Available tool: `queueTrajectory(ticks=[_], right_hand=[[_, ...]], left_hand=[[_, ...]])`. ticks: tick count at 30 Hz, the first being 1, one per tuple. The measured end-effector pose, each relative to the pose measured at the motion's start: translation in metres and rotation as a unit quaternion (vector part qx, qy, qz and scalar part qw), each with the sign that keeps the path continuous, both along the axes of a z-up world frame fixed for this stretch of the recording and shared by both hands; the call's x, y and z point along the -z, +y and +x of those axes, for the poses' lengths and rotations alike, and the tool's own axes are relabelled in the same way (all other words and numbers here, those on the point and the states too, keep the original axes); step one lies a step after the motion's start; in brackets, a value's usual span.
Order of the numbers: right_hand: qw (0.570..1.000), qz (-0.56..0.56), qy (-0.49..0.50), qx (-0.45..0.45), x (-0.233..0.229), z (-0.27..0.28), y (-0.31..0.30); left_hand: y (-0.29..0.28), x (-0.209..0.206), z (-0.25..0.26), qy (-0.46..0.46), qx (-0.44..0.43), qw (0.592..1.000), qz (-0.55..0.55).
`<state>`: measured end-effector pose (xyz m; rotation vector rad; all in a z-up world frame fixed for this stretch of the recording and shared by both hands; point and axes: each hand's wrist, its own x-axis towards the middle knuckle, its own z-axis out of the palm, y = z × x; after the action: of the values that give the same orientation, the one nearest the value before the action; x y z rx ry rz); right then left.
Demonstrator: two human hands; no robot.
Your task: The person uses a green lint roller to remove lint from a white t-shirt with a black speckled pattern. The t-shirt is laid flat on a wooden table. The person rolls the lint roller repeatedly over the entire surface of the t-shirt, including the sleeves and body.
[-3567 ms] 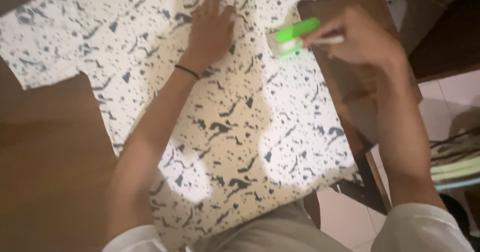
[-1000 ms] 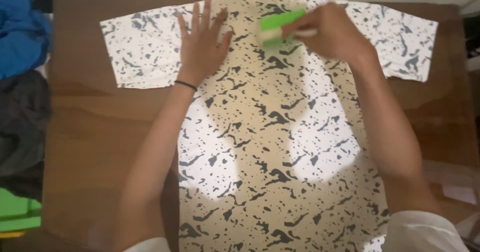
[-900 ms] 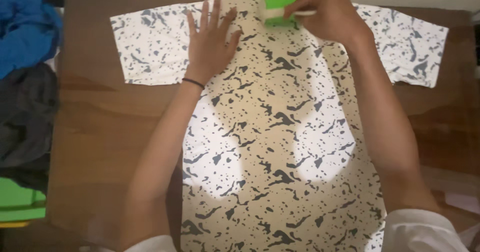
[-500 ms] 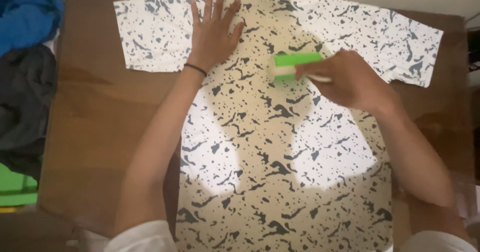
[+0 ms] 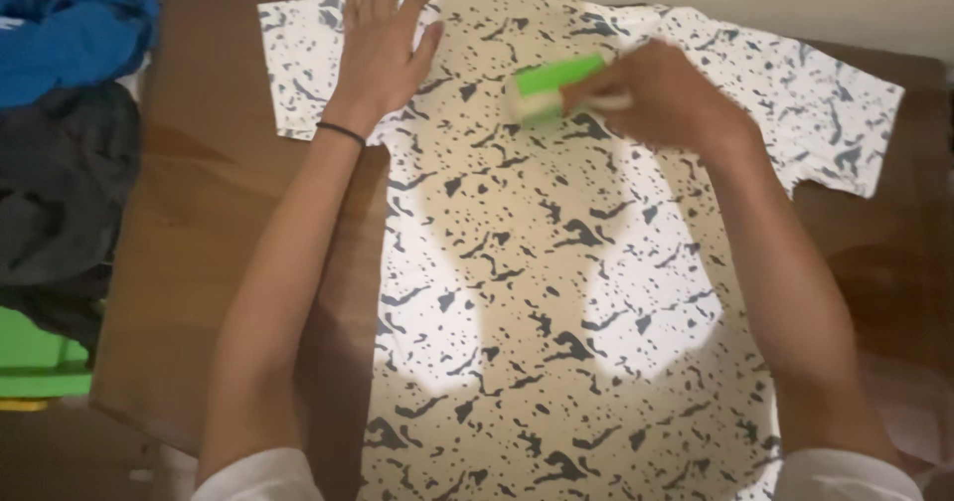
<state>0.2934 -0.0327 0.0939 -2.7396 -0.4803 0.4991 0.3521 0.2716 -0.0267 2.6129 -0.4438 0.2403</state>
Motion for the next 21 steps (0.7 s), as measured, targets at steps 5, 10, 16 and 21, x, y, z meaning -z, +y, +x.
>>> queueTrajectory(ticks=[5,10,16,21], right_hand=[[0.995,0.013,-0.081,-0.062,0.014,0.090,0.021],[0.971,0.149,-0.130,-0.132,0.025,0.095,0.029],[0.998,0.024,0.001,-0.050,0.008,-0.004,0.021],[0.982,-0.049,-0.015,-0.182,0.003,-0.092,0.002]], left_hand=[[0.028,0.016,-0.003,-0.003,-0.022,0.999,0.035],[0.024,0.025,-0.008,-0.017,-0.038,0.999,0.033],[0.026,0.026,-0.010,-0.093,-0.018,0.995,0.025],[0.027,0.027,-0.011,-0.087,-0.019,0.996,0.013]])
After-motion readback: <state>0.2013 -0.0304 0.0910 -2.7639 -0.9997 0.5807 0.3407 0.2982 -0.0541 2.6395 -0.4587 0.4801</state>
